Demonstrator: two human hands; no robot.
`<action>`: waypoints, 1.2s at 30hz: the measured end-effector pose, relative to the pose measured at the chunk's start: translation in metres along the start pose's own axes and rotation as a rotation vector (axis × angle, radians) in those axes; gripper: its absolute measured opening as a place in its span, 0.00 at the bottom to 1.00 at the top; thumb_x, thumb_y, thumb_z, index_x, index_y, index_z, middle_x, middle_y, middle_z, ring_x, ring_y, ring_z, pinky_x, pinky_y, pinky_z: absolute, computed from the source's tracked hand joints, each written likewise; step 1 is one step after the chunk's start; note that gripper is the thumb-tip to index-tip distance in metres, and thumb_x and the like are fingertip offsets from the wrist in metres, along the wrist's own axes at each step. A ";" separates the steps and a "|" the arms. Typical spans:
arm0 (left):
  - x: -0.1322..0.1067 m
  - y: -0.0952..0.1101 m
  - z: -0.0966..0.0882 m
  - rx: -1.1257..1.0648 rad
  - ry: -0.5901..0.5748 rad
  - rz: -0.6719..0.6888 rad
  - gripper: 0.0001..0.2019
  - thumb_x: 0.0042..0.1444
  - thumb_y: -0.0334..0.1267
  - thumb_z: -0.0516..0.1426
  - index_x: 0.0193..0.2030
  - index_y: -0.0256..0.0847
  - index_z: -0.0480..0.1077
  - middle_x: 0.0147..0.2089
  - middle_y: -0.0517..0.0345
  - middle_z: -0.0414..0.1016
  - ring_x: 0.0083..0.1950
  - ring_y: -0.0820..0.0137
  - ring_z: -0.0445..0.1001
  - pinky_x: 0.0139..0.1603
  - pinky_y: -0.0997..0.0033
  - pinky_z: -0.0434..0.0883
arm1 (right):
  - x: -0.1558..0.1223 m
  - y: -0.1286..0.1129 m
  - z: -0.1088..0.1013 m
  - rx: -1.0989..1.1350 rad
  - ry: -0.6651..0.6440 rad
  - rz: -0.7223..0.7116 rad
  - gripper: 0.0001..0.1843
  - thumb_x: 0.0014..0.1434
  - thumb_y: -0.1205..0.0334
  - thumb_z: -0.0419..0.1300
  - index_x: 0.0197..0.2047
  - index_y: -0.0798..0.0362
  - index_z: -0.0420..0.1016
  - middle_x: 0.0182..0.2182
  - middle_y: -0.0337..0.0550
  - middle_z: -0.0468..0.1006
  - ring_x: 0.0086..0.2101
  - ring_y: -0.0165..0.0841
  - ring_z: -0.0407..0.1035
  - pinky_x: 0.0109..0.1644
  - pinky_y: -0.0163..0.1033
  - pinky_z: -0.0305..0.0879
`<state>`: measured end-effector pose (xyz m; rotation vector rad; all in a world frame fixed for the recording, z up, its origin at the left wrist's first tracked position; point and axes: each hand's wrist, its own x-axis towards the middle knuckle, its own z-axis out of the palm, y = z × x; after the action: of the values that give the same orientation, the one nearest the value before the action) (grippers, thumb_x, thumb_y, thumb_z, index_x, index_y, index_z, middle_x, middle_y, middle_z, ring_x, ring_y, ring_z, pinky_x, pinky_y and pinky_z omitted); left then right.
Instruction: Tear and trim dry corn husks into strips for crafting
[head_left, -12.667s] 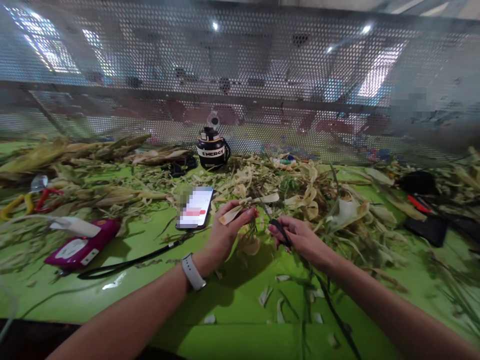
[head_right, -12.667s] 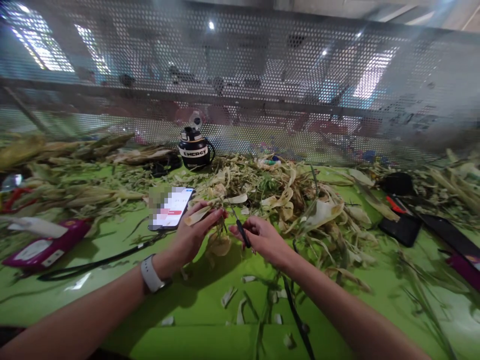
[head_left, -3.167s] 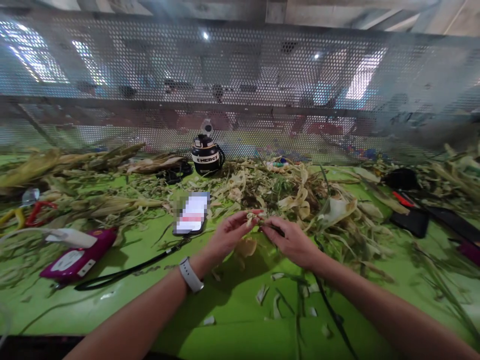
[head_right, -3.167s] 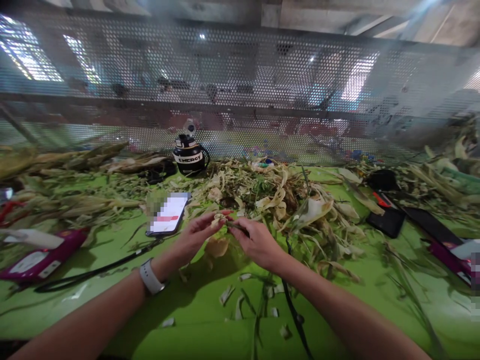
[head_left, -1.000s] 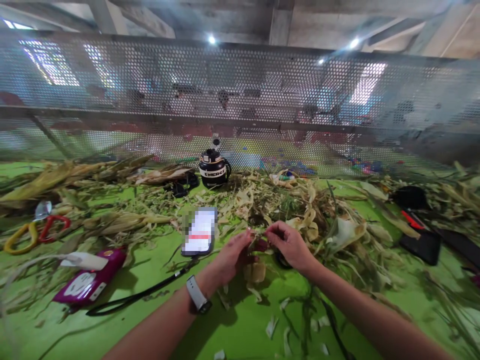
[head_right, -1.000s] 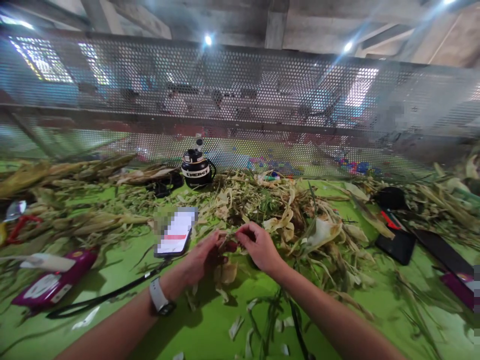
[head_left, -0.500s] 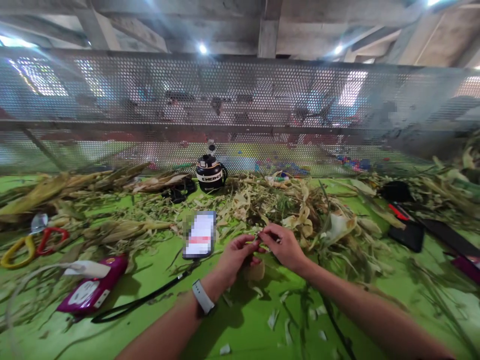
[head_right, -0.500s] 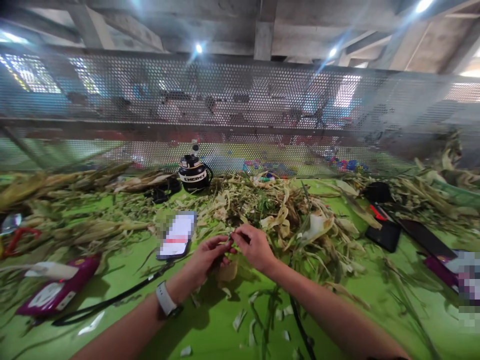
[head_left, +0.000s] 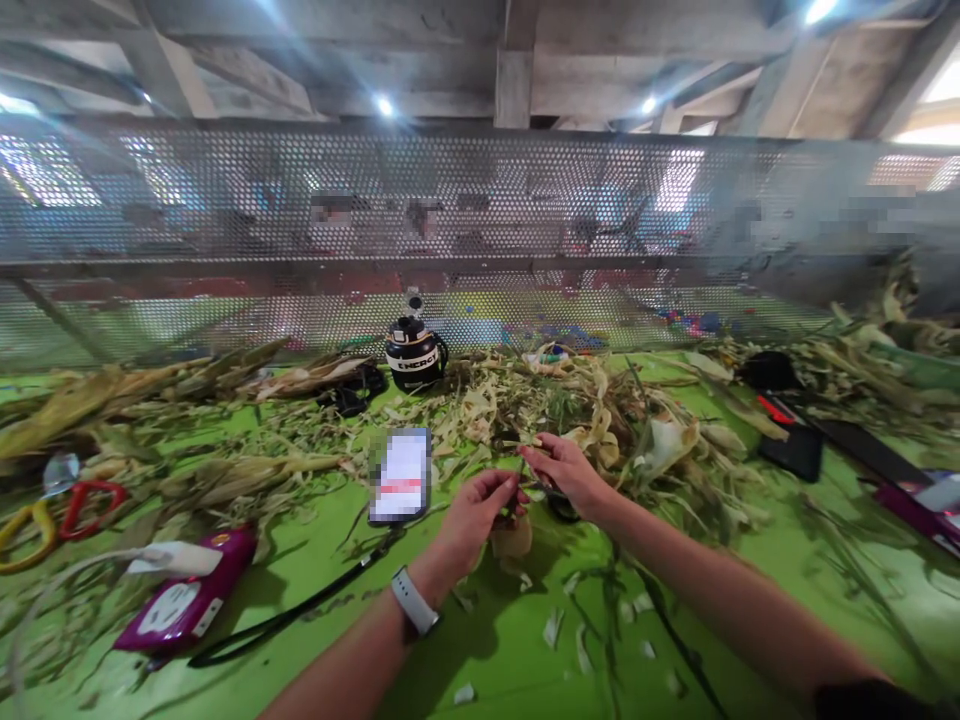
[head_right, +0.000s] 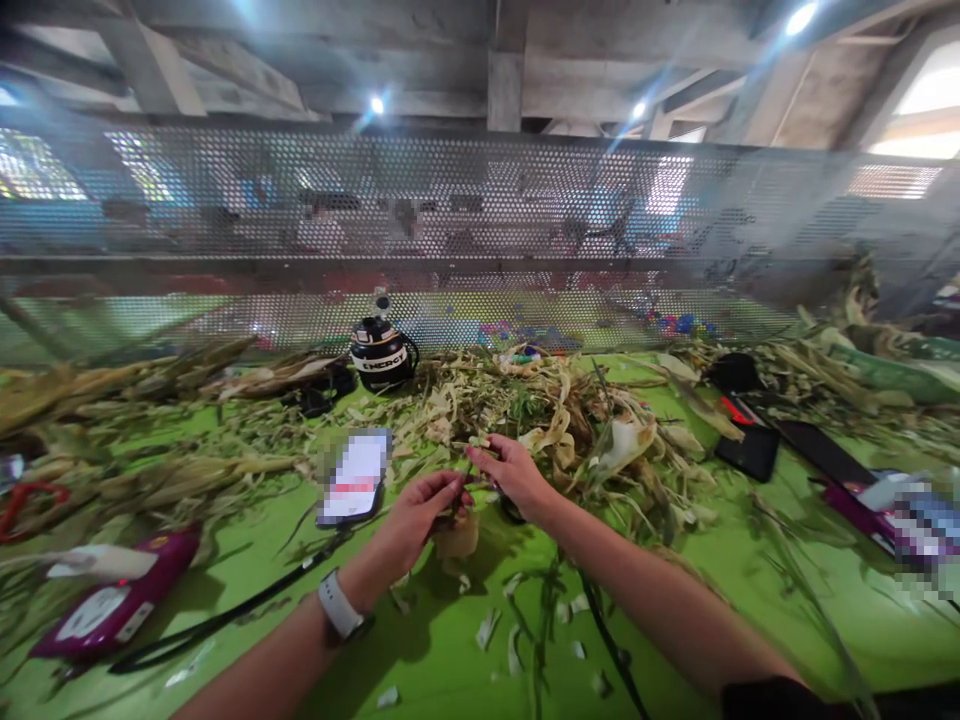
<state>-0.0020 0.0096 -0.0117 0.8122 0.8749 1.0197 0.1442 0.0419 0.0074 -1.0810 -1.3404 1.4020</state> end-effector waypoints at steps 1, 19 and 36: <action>0.000 0.000 0.000 0.024 -0.015 -0.011 0.15 0.40 0.44 0.66 0.32 0.36 0.72 0.25 0.61 0.73 0.23 0.78 0.68 0.25 0.80 0.66 | 0.000 0.000 0.002 0.038 -0.007 -0.001 0.21 0.44 0.46 0.65 0.25 0.54 0.63 0.17 0.29 0.61 0.17 0.21 0.51 0.19 0.30 0.46; -0.009 -0.001 -0.011 0.287 -0.783 -0.429 0.22 0.44 0.45 0.65 0.45 0.37 0.71 0.35 0.52 0.78 0.29 0.70 0.76 0.24 0.75 0.68 | 0.041 -0.031 -0.032 0.087 -0.049 0.210 0.15 0.42 0.54 0.69 0.26 0.57 0.73 0.18 0.34 0.71 0.17 0.21 0.60 0.18 0.27 0.51; -0.011 0.000 -0.010 0.203 -0.712 -0.418 0.21 0.45 0.45 0.64 0.44 0.36 0.70 0.31 0.53 0.78 0.22 0.73 0.74 0.18 0.79 0.65 | 0.118 -0.042 -0.055 -0.393 0.102 -0.066 0.10 0.57 0.61 0.53 0.39 0.54 0.72 0.34 0.44 0.79 0.35 0.34 0.74 0.41 0.42 0.70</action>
<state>-0.0136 0.0008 -0.0133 1.0186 0.4943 0.2321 0.1720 0.1703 0.0455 -1.3301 -1.6006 1.0426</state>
